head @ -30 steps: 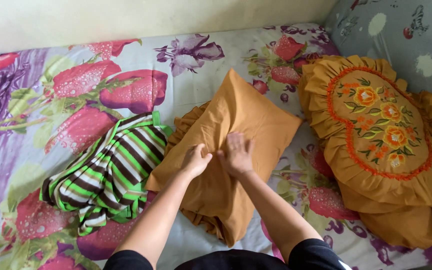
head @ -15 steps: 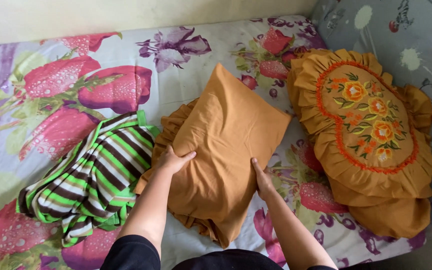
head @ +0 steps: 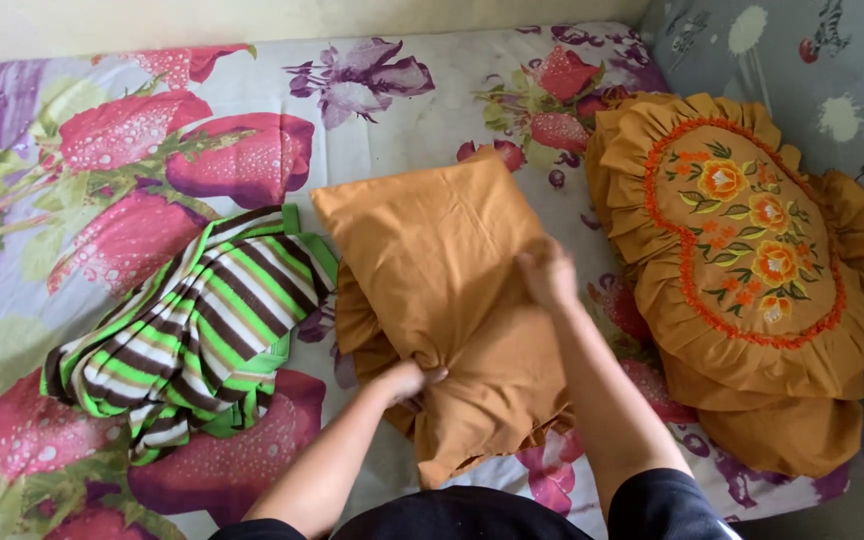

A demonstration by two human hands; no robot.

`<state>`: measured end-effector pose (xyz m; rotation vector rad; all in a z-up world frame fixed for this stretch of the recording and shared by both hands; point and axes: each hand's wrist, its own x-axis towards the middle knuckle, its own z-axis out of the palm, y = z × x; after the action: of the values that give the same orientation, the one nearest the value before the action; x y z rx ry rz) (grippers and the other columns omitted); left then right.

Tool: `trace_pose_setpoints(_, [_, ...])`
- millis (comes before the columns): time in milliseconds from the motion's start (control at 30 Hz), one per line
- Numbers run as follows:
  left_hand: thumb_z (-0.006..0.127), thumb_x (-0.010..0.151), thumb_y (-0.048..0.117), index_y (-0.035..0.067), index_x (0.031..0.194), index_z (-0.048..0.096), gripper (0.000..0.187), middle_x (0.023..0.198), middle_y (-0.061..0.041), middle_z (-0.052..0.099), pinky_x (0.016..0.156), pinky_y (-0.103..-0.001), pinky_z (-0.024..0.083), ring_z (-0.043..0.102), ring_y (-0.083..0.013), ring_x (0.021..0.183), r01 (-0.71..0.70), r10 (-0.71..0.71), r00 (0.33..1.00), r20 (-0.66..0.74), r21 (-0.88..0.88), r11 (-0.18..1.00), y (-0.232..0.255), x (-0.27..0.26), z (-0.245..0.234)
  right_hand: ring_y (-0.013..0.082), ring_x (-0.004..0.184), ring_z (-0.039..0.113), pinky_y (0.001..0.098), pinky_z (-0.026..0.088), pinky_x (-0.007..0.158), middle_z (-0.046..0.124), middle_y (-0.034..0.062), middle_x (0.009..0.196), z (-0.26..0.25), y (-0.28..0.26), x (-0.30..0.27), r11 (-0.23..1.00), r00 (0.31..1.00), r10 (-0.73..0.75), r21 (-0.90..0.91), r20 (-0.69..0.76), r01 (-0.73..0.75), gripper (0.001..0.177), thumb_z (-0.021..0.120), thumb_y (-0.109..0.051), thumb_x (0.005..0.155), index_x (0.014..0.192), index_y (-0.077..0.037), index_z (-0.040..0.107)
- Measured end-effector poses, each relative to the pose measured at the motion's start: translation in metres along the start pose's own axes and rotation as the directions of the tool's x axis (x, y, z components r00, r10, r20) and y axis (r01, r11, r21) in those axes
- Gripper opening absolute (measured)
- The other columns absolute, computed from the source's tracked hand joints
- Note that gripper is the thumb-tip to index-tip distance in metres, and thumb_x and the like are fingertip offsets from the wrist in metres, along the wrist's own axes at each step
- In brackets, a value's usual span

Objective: Putting a pillow into a pillowcase and folding a striped garment on a bed.

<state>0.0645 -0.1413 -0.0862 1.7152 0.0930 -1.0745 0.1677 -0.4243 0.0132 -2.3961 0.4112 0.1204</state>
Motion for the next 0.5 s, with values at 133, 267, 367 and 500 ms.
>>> trace_pose_setpoints(133, [0.071, 0.089, 0.051, 0.004, 0.139, 0.057, 0.070, 0.136, -0.015, 0.066, 0.096, -0.045, 0.057, 0.066, -0.0289, 0.114, 0.149, -0.149, 0.987, -0.057, -0.003, 0.989, -0.022, 0.017, -0.001, 0.0322, 0.103, 0.060, 0.0505, 0.053, 0.086, 0.064, 0.0217, 0.112, 0.058, -0.021, -0.047, 0.821, 0.836, -0.494, -0.444, -0.238, 0.359, 0.059, 0.068, -0.047, 0.093, 0.129, -0.002, 0.054])
trace_pose_setpoints(267, [0.066, 0.089, 0.063, -0.001, 0.140, 0.057, 0.082, 0.138, -0.019, 0.065, 0.102, -0.040, 0.051, 0.063, -0.0300, 0.122, 0.011, 0.022, 0.992, -0.121, 0.265, 0.964, -0.062, 0.057, -0.003, 0.0313, 0.113, 0.058, 0.0525, 0.043, 0.098, 0.063, 0.0186, 0.119, 0.059, -0.072, -0.098, 0.778, 0.930, -0.369, -0.547, 0.000, 0.309, 0.077, 0.066, -0.069, 0.083, 0.124, -0.005, 0.055])
trace_pose_setpoints(367, [0.053, 0.093, 0.072, -0.004, 0.140, 0.057, 0.090, 0.138, -0.025, 0.064, 0.103, -0.040, 0.051, 0.063, -0.0351, 0.124, 0.063, 0.014, 0.988, -0.152, 0.489, 0.870, -0.076, 0.077, -0.003, 0.0307, 0.117, 0.059, 0.0519, 0.042, 0.102, 0.065, 0.0167, 0.122, 0.079, -0.063, -0.086, 0.783, 0.960, -0.262, -0.560, 0.097, 0.271, 0.072, 0.064, -0.067, 0.086, 0.123, -0.004, 0.058])
trace_pose_setpoints(500, [0.043, 0.098, 0.079, -0.009, 0.142, 0.054, 0.099, 0.144, -0.030, 0.058, 0.106, -0.040, 0.047, 0.057, -0.0390, 0.130, 0.061, 0.040, 0.987, -0.157, 0.590, 0.805, -0.095, 0.092, -0.008, 0.0311, 0.114, 0.066, 0.0528, 0.044, 0.100, 0.071, 0.0147, 0.120, 0.105, -0.043, -0.065, 0.802, 0.963, -0.214, -0.534, 0.162, 0.268, 0.046, 0.057, -0.046, 0.099, 0.122, -0.007, 0.063])
